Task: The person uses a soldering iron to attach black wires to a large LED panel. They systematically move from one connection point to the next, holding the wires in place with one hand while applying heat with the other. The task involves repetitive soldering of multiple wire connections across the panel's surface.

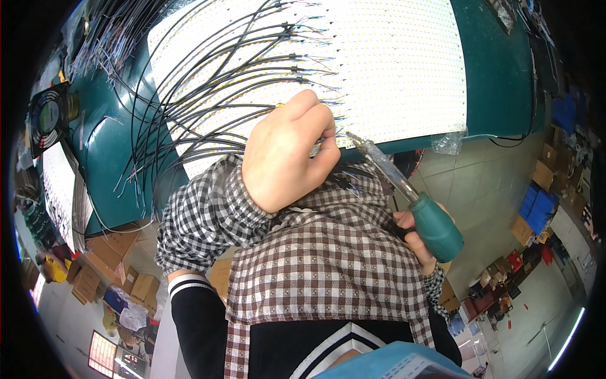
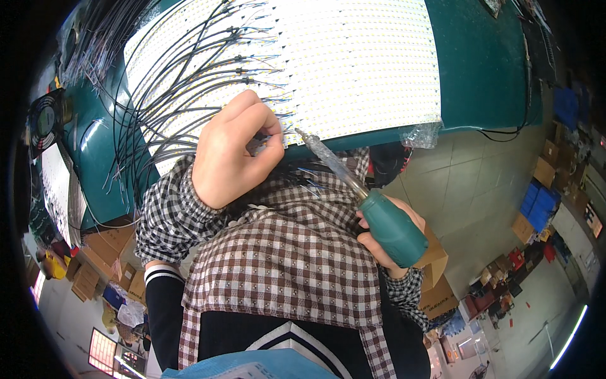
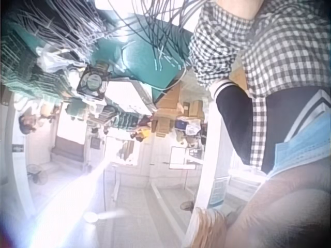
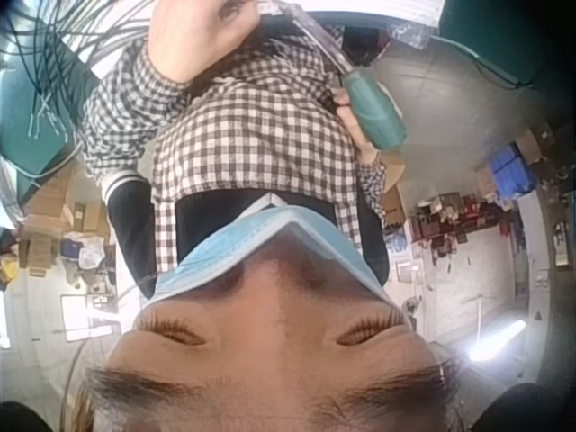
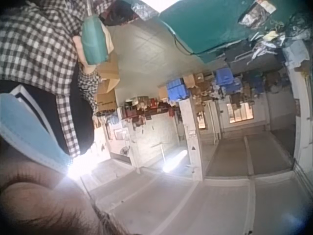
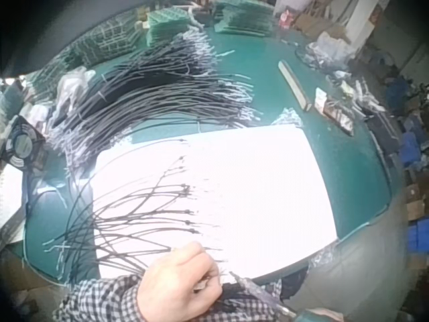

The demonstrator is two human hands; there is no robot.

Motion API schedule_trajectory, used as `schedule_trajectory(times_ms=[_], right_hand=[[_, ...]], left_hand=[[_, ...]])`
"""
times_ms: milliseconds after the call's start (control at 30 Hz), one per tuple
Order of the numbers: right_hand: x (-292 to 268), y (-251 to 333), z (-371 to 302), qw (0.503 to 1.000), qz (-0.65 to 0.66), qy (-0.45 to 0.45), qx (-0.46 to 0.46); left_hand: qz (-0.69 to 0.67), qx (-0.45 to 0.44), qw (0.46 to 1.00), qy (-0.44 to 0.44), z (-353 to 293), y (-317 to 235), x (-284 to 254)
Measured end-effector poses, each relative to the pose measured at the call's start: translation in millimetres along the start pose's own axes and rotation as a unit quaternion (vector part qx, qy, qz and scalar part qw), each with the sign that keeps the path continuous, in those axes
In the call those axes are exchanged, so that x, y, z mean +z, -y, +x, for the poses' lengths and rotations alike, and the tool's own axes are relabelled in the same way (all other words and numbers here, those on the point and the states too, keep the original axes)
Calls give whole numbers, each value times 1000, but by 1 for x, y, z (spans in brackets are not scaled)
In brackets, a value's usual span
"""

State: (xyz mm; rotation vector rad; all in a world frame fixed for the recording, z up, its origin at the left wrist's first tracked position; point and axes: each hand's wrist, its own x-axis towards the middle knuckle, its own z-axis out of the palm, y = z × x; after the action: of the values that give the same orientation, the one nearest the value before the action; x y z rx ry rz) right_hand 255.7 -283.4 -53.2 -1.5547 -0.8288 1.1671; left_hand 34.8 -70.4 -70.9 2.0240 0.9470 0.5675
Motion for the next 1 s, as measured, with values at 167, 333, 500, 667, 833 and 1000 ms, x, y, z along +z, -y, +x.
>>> schedule_trajectory(times_ms=[167, 333, 500, 667, 833, 1000], right_hand=[[-5, 0, 0, 1000, 8, -3, 3], [-2, 3, 1, 1000, 26, -11, 8], [-5, 4, 1, 1000, 22, -4, 17], [-11, 2, -3, 996, 68, -11, 48], [-16, -3, -7, 994, 96, -17, 51], [-15, -3, -7, 993, 103, -14, 48]], left_hand=[[1, -1, 1000, -2, 0, 0, 0], [1, -5, 1000, -1, 0, -2, -1], [10, -7, 1000, 9, -1, -1, -2], [-24, 6, 999, 23, 0, 2, -11], [13, -23, 998, 56, 8, -7, -10], [41, -6, 999, 22, 8, -7, -4]])
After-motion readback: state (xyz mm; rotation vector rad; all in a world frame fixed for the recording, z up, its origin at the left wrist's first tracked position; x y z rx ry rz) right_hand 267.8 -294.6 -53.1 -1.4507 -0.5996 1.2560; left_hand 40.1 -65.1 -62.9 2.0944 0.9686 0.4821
